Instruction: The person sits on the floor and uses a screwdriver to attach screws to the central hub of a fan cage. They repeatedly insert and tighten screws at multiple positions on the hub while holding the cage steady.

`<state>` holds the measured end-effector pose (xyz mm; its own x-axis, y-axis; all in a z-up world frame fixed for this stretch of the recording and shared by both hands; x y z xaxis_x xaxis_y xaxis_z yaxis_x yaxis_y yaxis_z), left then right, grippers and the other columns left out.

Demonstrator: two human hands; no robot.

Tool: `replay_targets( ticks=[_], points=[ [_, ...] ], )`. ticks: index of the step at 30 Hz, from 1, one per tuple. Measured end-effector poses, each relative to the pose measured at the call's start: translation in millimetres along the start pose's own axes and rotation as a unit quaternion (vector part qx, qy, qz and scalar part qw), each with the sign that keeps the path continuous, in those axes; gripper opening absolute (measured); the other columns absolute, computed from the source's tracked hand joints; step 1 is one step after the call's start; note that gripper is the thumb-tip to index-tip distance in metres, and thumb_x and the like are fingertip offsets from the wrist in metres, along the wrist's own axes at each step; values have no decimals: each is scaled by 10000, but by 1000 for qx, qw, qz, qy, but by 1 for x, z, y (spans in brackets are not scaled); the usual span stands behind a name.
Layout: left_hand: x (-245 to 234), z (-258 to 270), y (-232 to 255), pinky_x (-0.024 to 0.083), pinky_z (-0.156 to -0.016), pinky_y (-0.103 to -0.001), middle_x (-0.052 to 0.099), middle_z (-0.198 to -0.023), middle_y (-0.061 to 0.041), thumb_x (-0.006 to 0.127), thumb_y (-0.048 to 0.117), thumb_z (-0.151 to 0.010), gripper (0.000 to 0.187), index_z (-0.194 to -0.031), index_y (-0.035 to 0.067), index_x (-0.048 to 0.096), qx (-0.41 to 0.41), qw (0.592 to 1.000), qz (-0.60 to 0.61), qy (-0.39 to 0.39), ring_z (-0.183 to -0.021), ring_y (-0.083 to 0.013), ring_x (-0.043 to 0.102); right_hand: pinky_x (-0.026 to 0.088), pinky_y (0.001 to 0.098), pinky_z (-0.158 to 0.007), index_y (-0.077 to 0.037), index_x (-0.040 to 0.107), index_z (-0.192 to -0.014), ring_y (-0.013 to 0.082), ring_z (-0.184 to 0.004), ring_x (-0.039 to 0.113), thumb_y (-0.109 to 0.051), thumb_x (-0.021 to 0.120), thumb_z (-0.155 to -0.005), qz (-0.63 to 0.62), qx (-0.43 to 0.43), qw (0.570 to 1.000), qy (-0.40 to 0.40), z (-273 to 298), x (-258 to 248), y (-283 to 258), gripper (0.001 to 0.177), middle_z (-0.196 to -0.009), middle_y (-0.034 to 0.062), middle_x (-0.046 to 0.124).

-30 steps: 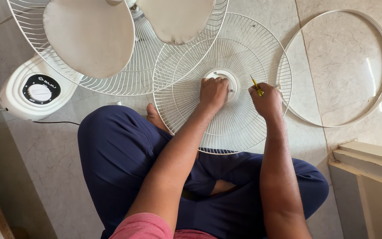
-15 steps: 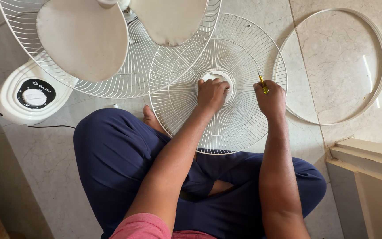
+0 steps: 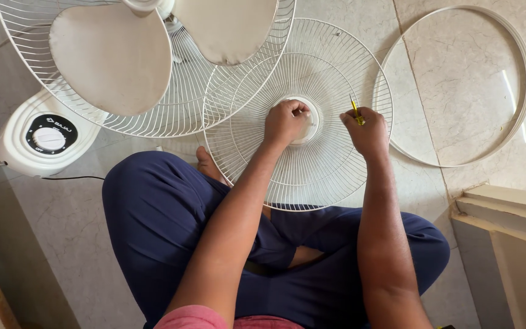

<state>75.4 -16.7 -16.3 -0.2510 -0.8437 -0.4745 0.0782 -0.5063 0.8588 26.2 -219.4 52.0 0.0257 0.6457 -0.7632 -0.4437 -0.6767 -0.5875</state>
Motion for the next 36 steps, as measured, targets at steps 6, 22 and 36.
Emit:
replay_targets(
  ticks=[6, 22, 36],
  points=[
    [8, 14, -8, 604, -694, -276, 782, -837, -30, 770, 208, -840, 145, -928, 94, 766, -172, 907, 375, -89, -742, -114, 739, 468, 298, -602, -37, 767, -1118, 125, -667, 552, -209, 801, -907, -190, -9, 974, -125, 17, 30, -27, 274, -823, 53, 705],
    [-82, 84, -5, 477, -904, -538, 620, -1204, -220, 769, 313, -884, 367, -1127, 44, 705, -4, 952, -101, 289, -1115, -399, 597, 567, 397, -725, -2, 750, -1042, 275, -775, 731, -243, 735, -931, -22, -185, 980, -64, 41, 42, -40, 266, -900, 157, 752],
    [-123, 95, -34, 352, -1129, -587, 486, -1499, -248, 681, 327, -951, 694, -1484, -4, 384, -174, 934, -26, 311, -1376, -414, 490, 553, 430, -710, -28, 716, -1132, 290, -731, 713, -315, 665, -957, 20, -152, 976, -157, 46, 82, -21, 340, -832, 197, 739]
  ],
)
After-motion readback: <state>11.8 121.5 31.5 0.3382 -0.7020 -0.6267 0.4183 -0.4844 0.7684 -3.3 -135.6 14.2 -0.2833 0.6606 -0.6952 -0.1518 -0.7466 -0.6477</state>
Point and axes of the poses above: each hand's wrist, its own z-axis away from the middle knuckle, its own x-axis out of the palm, y = z × x, the point moved 4 cm from there along -z, towards the middle knuckle
